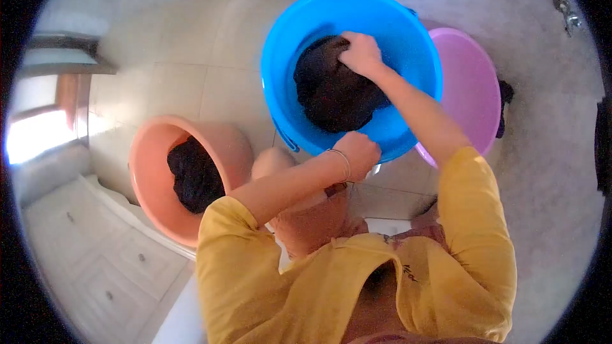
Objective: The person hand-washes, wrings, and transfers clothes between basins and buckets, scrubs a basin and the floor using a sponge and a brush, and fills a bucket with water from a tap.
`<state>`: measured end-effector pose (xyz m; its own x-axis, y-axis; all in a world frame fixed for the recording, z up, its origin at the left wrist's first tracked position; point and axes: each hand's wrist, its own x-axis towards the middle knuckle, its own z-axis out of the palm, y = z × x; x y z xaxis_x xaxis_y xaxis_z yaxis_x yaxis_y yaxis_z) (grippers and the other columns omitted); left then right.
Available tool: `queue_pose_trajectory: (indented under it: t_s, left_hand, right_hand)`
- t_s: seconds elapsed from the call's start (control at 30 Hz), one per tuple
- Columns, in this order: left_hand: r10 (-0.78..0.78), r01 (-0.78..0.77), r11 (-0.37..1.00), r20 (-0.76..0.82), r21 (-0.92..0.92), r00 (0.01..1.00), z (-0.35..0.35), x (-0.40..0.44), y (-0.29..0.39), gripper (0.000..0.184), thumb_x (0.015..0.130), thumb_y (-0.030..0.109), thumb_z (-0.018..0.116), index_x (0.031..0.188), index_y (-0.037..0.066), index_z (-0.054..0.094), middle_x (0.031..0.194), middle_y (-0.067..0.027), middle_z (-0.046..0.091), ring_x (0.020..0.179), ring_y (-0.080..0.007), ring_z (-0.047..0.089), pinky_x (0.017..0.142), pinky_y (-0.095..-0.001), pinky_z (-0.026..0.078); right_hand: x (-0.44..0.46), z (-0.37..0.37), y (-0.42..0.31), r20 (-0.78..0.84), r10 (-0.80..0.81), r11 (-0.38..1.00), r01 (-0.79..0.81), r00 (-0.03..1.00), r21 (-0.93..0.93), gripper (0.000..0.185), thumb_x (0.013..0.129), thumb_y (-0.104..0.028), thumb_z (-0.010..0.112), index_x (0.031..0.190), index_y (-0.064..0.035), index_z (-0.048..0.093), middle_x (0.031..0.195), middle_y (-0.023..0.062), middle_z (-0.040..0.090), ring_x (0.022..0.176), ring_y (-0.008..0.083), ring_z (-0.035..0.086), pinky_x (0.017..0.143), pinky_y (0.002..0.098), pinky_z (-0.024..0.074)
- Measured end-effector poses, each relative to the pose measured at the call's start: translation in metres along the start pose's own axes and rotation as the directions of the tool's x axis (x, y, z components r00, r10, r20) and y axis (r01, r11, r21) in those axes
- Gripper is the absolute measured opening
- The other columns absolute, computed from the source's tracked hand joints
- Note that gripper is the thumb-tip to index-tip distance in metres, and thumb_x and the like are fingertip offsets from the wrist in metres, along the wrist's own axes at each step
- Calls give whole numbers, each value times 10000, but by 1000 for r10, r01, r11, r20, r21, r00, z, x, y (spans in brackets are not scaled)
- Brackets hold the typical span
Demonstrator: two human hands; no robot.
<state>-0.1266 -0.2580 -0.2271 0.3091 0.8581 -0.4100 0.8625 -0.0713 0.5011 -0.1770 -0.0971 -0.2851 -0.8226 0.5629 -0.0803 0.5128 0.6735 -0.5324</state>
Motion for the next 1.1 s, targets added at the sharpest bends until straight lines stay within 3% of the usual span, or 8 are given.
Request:
queue_pose_trajectory:
  t_s: [0.1,0.23,0.43,0.6,0.73,0.83,0.9,1.1]
  left_hand:
    - [6,-6,1000,-30,2,1000,-11,-8,-2,103,611,112,560,680,59,616,729,-133,606,680,-265,597,597,-355,476]
    - [10,-7,1000,-98,26,995,-2,-6,-7,112,601,121,563,674,59,621,730,-138,606,677,-268,598,602,-352,477]
    - [1,9,998,-161,66,987,-4,-11,-3,120,619,122,547,683,61,626,746,-136,609,700,-273,595,612,-357,477]
    - [-32,41,998,-161,54,986,-2,-9,-6,136,630,122,538,713,65,630,770,-127,611,716,-269,593,624,-360,475]
    - [-46,51,998,-130,32,990,-3,-6,-8,153,625,126,538,731,64,629,783,-127,611,729,-272,592,638,-361,475]
    - [-57,60,997,-88,37,995,-15,-13,-4,164,618,129,539,737,60,627,791,-129,611,738,-276,591,644,-362,475]
    - [-79,82,996,-80,32,994,-12,-9,-4,165,615,128,537,735,59,627,793,-129,611,741,-276,591,647,-363,475]
    - [-146,148,988,-61,34,987,-5,-9,-4,164,621,125,519,739,65,617,780,-132,608,741,-279,590,645,-371,474]
  right_hand:
    - [-30,-63,-14,-42,-75,980,81,996,183,288,569,-123,556,849,-77,599,828,160,578,796,317,554,695,367,438]
    - [-59,-120,-16,-128,69,900,-6,989,435,334,565,-27,539,896,-24,586,819,121,606,784,196,569,725,285,429]
    - [-71,-208,-29,-431,106,862,133,896,489,361,644,42,476,993,-1,559,910,94,594,848,178,549,780,264,411]
    - [-83,-284,-61,-611,-96,984,168,786,61,296,808,-92,417,1079,1,491,1008,94,539,901,162,508,758,267,415]
    - [-82,-331,-85,-724,160,840,292,671,456,301,784,-94,419,1061,-15,505,981,86,547,872,167,515,741,265,419]
    - [-95,-367,-116,-702,-217,885,440,678,152,393,623,-102,600,959,91,530,905,205,545,726,249,535,680,390,446]
    - [-100,-394,-111,-817,-246,911,411,521,-12,278,607,-83,600,827,83,564,804,183,563,641,243,529,600,380,445]
    - [-133,-471,-83,-844,-295,891,448,448,-73,202,597,-63,598,748,69,570,754,178,562,627,244,521,588,364,435]
